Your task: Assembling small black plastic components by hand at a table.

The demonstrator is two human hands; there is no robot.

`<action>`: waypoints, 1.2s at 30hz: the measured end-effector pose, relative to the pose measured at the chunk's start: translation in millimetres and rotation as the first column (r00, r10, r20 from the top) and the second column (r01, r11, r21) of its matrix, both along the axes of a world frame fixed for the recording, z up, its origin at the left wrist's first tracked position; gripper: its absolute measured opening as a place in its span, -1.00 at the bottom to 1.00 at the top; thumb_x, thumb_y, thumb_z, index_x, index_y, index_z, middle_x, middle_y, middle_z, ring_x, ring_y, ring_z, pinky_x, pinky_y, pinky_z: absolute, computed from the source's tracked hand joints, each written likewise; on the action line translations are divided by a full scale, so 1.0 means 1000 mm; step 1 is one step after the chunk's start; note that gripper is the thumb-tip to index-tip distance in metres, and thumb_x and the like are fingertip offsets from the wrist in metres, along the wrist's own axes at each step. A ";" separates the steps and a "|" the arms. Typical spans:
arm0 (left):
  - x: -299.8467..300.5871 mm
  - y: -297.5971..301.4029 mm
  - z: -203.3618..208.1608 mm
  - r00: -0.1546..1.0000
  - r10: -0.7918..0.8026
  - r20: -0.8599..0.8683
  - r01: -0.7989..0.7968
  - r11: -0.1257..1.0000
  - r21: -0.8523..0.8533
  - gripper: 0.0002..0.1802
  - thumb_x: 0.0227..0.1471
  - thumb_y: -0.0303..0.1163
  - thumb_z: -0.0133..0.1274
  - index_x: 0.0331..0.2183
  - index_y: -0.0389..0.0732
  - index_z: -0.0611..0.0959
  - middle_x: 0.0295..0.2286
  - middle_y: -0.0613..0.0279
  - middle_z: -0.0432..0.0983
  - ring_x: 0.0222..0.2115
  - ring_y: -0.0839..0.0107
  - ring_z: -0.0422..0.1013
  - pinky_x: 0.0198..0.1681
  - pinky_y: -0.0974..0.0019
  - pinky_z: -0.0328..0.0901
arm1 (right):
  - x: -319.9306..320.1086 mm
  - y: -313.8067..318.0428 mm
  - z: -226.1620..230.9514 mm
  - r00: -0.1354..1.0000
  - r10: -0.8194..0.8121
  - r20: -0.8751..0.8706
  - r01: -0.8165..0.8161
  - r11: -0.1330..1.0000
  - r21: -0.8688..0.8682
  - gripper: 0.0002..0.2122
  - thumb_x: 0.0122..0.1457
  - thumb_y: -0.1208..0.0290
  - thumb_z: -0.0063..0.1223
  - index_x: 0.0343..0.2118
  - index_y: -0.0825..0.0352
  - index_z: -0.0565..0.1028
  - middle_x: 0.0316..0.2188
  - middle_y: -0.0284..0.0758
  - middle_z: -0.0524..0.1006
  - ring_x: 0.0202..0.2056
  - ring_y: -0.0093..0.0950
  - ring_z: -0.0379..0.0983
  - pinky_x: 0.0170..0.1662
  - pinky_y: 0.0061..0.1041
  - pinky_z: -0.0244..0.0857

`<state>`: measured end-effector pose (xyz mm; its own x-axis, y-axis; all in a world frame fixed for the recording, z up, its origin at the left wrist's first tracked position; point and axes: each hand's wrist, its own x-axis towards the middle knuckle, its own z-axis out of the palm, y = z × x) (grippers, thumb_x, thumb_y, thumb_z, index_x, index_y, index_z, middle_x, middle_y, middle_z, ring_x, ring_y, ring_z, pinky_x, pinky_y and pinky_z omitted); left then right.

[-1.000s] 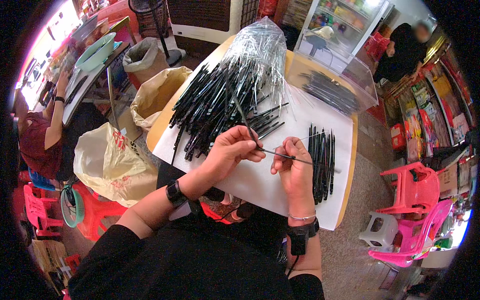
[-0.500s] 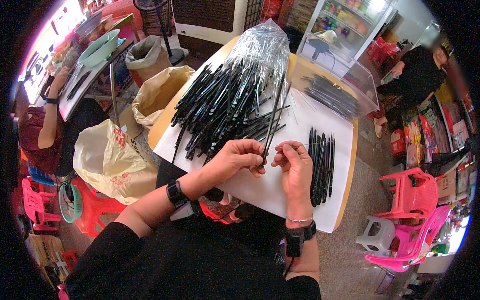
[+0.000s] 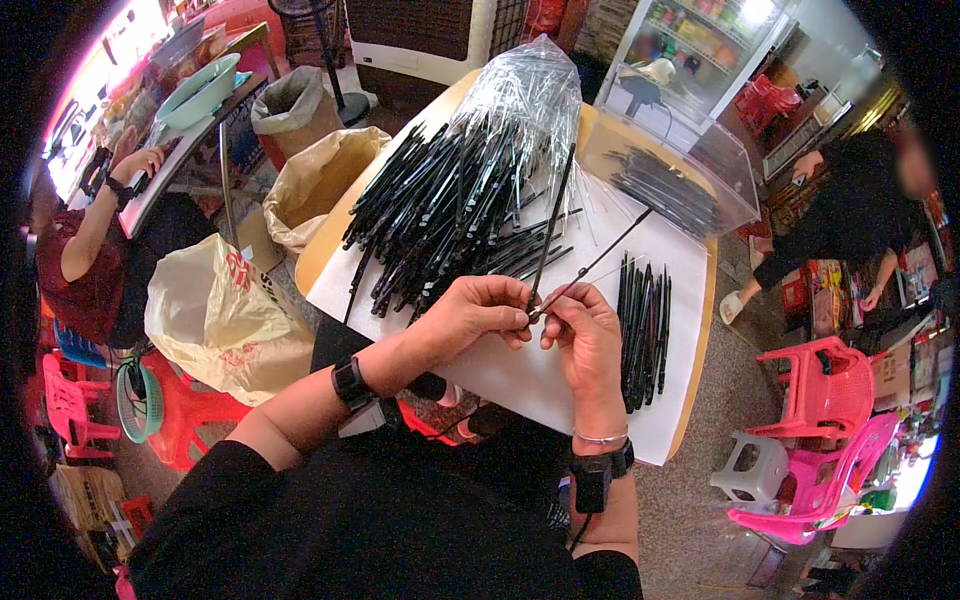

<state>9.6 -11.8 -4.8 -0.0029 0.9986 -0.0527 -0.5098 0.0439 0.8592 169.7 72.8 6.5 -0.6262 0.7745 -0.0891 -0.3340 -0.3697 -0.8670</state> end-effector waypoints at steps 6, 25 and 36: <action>0.002 0.000 0.007 1.000 -0.012 0.016 0.012 1.000 -0.010 -0.82 -0.04 -0.57 0.06 -0.30 -0.35 0.54 -0.47 0.25 0.49 -0.51 0.53 0.46 -0.39 0.50 0.40 | 0.000 0.001 0.001 0.999 -0.034 -0.030 0.033 0.999 -0.034 -0.95 0.08 0.56 0.00 -0.39 0.38 0.41 -0.53 -0.31 0.47 -0.62 -0.63 0.36 -0.59 -0.63 0.31; -0.001 0.000 0.002 0.999 -0.018 0.044 0.020 0.999 -0.045 -0.82 -0.06 -0.56 0.10 -0.32 -0.40 0.54 -0.46 0.17 0.50 -0.50 0.43 0.49 -0.41 0.45 0.43 | -0.001 0.001 0.000 0.996 -0.006 -0.087 -0.001 0.997 -0.075 -0.92 0.08 0.55 0.04 -0.37 0.33 0.40 -0.48 -0.32 0.47 -0.59 -0.67 0.35 -0.56 -0.66 0.29; -0.003 0.002 -0.001 0.998 -0.063 0.027 0.065 0.997 -0.047 -0.83 -0.05 -0.57 0.08 -0.32 -0.38 0.54 -0.45 0.20 0.50 -0.46 0.44 0.49 -0.38 0.45 0.44 | -0.001 0.003 -0.004 0.996 0.025 -0.082 -0.035 0.992 -0.124 -0.91 0.08 0.54 0.06 -0.36 0.30 0.41 -0.47 -0.34 0.48 -0.58 -0.67 0.37 -0.53 -0.69 0.31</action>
